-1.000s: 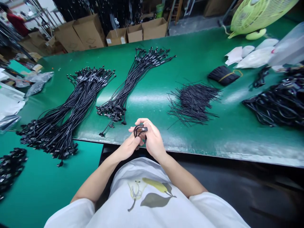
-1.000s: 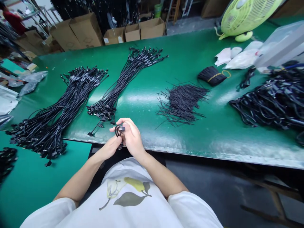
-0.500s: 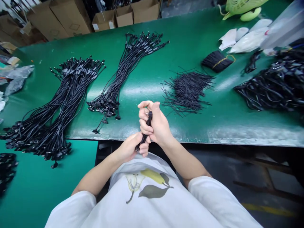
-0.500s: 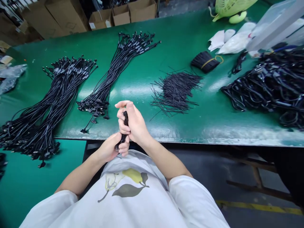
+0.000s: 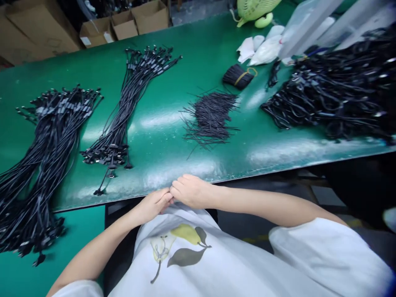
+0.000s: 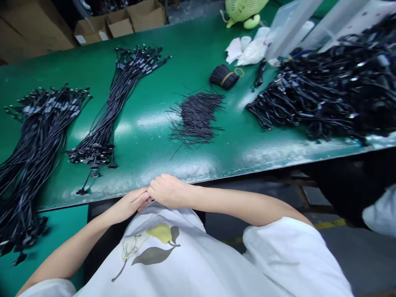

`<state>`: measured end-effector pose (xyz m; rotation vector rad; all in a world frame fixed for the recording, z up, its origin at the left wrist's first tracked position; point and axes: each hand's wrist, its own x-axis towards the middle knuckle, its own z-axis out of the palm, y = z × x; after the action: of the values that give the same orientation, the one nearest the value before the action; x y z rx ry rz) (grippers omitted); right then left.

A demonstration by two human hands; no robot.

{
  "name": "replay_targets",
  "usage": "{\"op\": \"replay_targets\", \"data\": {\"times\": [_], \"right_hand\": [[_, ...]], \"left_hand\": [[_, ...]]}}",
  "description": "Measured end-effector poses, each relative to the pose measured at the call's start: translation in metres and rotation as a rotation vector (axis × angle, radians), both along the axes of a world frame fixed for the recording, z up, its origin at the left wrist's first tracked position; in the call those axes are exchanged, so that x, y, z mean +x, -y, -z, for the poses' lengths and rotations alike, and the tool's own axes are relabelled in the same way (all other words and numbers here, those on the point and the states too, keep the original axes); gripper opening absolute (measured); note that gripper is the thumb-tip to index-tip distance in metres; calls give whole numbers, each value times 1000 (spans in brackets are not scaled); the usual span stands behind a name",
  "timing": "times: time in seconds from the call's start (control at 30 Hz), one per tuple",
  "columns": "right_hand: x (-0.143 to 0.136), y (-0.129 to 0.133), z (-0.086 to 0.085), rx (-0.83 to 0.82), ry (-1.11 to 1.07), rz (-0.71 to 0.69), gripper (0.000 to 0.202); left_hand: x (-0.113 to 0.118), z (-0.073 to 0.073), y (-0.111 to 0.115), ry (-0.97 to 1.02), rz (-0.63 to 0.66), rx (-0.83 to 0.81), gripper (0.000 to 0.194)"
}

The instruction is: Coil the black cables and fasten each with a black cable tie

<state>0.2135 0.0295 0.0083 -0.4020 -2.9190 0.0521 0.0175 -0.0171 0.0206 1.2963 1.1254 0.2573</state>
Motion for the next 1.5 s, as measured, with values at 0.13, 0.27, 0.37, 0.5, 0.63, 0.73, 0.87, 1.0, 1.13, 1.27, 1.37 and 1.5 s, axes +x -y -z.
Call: {"op": "replay_targets", "data": {"times": [0.13, 0.27, 0.37, 0.5, 0.63, 0.73, 0.87, 1.0, 1.13, 1.27, 1.37, 1.5], "right_hand": [[12, 0, 2, -48, 5, 37, 24], [19, 3, 1, 3, -24, 140, 27], [21, 1, 6, 6, -64, 187, 29], [22, 1, 9, -85, -57, 83, 30], [44, -9, 3, -344, -37, -14, 35], [88, -45, 4, -409, -272, 251, 30], [158, -114, 27, -196, -390, 1008, 33], [187, -147, 50, -145, -313, 1078, 25], [172, -128, 43, -37, -403, 1205, 17], [112, -74, 28, -293, -657, 988, 14], [56, -28, 23, -624, -681, 685, 11], [16, 2, 20, -534, -596, 578, 15]], "left_hand": [[7, 3, -3, -101, 33, 52, 29], [16, 5, -12, -195, 45, 207, 26], [21, 4, -20, -201, 55, 270, 30], [23, 4, -23, -86, 127, 76, 38], [24, 11, -12, 31, 150, -78, 45], [20, 17, -8, 66, -24, -71, 43], [20, 19, -14, 258, -336, -123, 39], [29, 16, -17, 348, -379, -174, 39], [38, 15, -16, 408, -533, -187, 38], [53, 10, -20, 522, -614, -221, 40], [63, 8, -26, 614, -602, -203, 51], [60, 14, -30, 562, -666, -107, 44]]}}
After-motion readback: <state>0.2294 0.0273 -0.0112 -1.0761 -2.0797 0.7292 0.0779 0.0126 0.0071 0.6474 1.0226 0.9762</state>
